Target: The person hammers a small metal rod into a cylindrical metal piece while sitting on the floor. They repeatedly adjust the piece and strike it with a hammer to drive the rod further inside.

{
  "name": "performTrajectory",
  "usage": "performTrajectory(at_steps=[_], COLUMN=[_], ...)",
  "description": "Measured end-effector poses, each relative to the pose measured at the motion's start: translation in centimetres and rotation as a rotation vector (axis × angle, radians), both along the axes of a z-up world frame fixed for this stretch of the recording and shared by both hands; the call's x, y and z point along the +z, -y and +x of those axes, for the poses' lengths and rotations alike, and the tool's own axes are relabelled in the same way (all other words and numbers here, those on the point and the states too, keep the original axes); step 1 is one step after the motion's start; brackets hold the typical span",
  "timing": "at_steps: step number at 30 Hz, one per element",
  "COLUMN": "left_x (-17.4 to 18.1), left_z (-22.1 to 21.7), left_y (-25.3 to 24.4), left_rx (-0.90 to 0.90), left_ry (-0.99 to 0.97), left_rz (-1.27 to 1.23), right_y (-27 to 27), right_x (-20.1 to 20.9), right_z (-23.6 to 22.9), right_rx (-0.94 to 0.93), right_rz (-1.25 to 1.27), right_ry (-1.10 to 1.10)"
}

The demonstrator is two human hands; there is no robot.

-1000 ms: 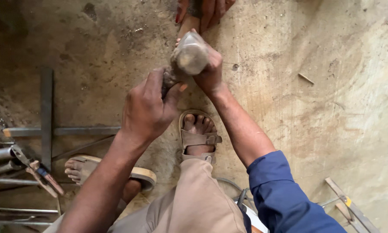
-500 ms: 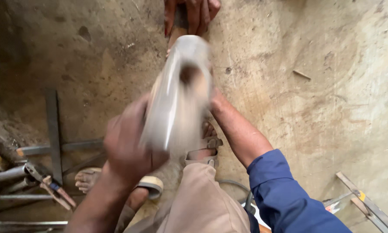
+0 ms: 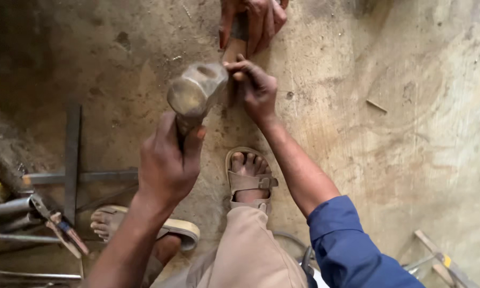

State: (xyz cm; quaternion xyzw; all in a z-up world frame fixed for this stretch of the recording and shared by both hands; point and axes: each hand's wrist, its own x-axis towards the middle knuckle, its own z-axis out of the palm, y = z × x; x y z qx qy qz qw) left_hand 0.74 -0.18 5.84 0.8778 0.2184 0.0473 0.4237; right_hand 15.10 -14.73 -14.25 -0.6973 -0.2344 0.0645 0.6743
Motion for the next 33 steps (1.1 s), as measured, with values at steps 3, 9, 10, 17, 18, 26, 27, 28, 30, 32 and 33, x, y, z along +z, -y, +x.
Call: performTrajectory(at_steps=[3,9,10,17,18,26,27,28,30,32,33], left_x=[-1.1,-1.5,-1.3,-0.6,-0.7,-1.3,-1.3,-1.0,0.2,2.0,2.9], left_z=[-1.2,-2.0,-1.9,-1.2,-1.2,-0.8,-0.6,-0.4,0.7,1.8,2.2], left_y=[0.7,0.5,0.5,0.7,0.8,1.1,1.2,1.3,1.3,1.3,1.2], left_rx=[0.003,0.006,0.006,-0.008,-0.011,-0.036,-0.051,-0.066,-0.098,-0.156,-0.194], left_ry=[-0.049,-0.047,-0.050,-0.039,-0.033,-0.103,-0.074,-0.045,0.003,0.124,0.221], left_rz=[-0.040,-0.061,-0.059,-0.070,-0.075,-0.144,-0.121,-0.098,-0.026,0.089,0.149], right_y=[1.4,1.1,1.0,0.9,0.9,0.7,0.9,1.1,1.6,1.7,2.0], right_x=[-0.8,-1.1,-1.1,-1.4,-1.4,-0.7,-0.8,-1.0,-1.2,-1.3,-1.3], right_z=[-1.5,-1.6,-1.6,-1.9,-2.0,-1.3,-1.4,-1.6,-1.6,-1.4,-1.8], right_rx=[-0.020,-0.024,-0.033,-0.030,-0.023,0.063,0.068,0.074,0.064,0.078,0.104], right_rz=[0.076,0.148,0.162,0.151,0.118,-0.044,-0.043,-0.043,-0.107,-0.347,-0.557], right_ry=[-0.229,-0.282,-0.304,-0.253,-0.203,0.051,0.077,0.102,0.169,0.008,-0.201])
